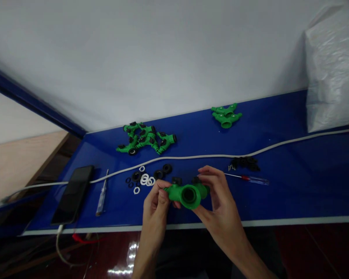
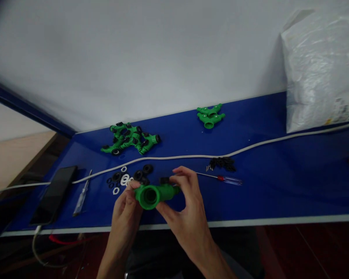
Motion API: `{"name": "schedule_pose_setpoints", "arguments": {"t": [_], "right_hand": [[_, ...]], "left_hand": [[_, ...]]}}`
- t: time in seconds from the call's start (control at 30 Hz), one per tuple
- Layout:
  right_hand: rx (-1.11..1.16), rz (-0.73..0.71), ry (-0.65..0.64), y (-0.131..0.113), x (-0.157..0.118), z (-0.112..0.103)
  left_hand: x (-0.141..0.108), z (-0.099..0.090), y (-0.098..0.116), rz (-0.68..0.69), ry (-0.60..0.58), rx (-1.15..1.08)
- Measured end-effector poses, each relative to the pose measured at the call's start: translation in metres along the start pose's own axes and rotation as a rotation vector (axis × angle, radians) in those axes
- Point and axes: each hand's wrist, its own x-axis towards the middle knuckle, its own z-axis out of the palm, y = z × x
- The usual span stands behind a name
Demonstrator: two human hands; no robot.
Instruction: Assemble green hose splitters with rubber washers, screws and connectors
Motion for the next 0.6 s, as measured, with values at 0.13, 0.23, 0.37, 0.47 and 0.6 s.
{"name": "schedule_pose_setpoints", "arguments": {"t": [0.13, 0.23, 0.37, 0.47, 0.6], "right_hand": [[0.155, 0.126, -0.185, -0.009, 0.001, -0.003], [0.104, 0.153, -0.414, -0.016, 0.005, -0.008], [0.082, 0.202, -0.389, -0.020, 0.009, -0.008], [0.073, 0.237, -0.352, -0.018, 0.008, -0.007], [0.110, 0.279, -0.355, -0.017, 0.004, -0.007]], "left_hand": [[-0.001, 0.008, 0.007, 0.042, -0.038, 0.111], [-0.004, 0.011, 0.008, 0.108, 0.022, 0.283], [-0.005, -0.008, 0.006, 0.258, 0.170, 0.587], [0.000, -0.035, 0.008, 0.411, 0.308, 0.801], [0.014, -0.060, 0.011, 0.478, 0.314, 1.093]]}}
